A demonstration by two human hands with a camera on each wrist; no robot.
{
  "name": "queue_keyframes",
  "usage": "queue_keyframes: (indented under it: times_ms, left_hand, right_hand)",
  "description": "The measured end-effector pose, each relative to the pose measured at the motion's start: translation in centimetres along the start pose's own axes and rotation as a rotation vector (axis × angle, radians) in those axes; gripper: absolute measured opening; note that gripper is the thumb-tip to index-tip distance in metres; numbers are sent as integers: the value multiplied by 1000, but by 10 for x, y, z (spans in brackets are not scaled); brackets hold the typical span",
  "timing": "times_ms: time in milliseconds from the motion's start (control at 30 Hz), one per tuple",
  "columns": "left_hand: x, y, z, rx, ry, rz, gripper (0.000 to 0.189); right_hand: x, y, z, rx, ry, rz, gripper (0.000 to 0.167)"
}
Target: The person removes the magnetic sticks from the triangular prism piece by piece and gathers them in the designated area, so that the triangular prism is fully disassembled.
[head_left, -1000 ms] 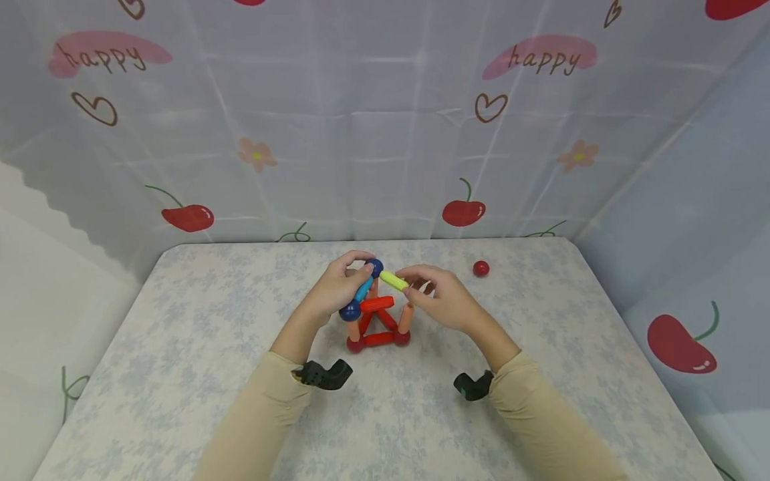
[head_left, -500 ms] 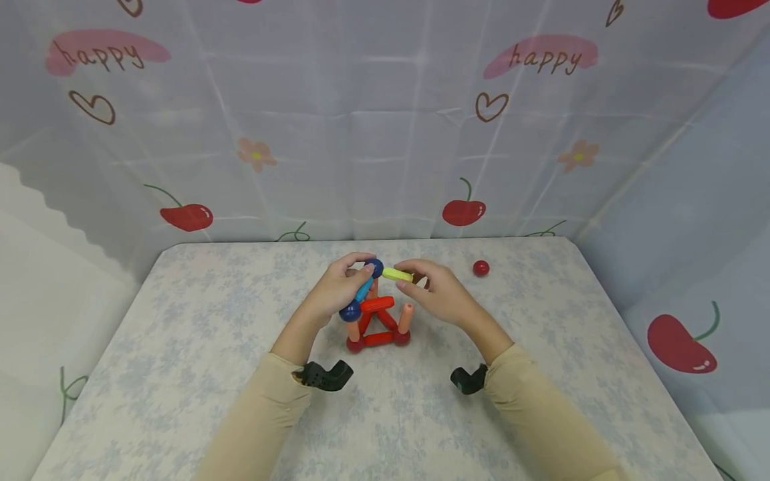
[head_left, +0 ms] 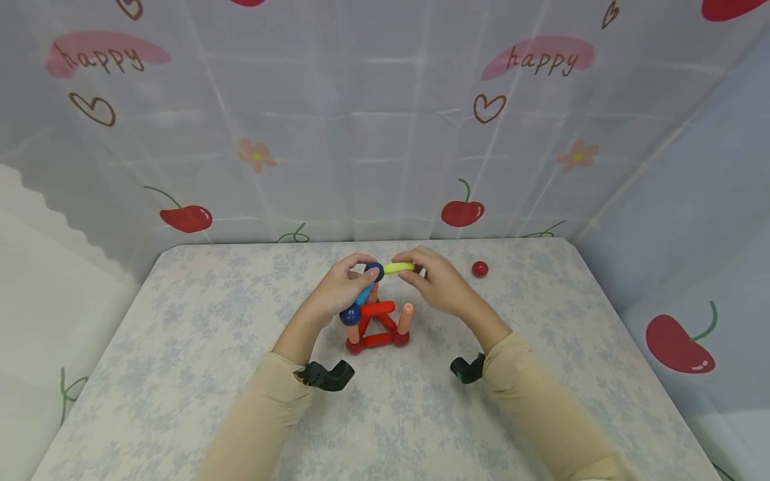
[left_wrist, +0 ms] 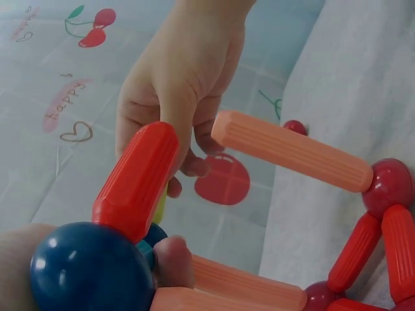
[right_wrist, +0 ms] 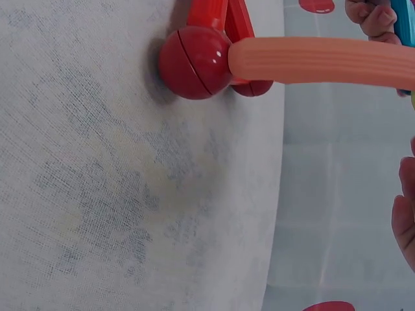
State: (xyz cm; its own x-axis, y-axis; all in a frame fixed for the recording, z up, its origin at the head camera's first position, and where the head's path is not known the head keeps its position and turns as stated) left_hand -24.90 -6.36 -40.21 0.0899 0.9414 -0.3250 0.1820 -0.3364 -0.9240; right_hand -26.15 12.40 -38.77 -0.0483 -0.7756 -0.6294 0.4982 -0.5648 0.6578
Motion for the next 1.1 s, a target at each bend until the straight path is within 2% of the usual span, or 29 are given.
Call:
queue_keyframes:
  times_ms: [233,467,667,1000,1100]
  left_hand:
    - [2,0,0,21,13,9,36]
    - [0,-1,0,60,4,72,45]
    - [1,-1,1,78,-13,90,41]
    - [6,-4,-2,104,-9,73,42]
    - [3,-3,-2,97,-26,92,42]
  right_hand:
    - [1,-4,2,58,5,-23,26]
    - [2,0,2,57,-5,4,26]
    - [2,2,1,55,-4,-3,24]
    - [3,-9,1,92,7,31,24]
    - [-1,-15,2,116,-30,10,26]
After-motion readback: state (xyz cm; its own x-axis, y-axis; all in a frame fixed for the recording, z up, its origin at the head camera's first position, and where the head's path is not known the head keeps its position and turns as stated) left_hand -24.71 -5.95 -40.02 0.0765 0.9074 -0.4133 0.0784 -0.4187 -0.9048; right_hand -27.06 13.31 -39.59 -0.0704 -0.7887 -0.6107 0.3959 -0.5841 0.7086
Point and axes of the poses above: each hand's wrist, its own z-axis towards the middle knuckle, its own x-axis out of the palm, y = z × x, the point moved 5 cm from there along z, towards the middle knuckle, and after that the axes turned 15 degrees about -y, right-handed, at the moved point
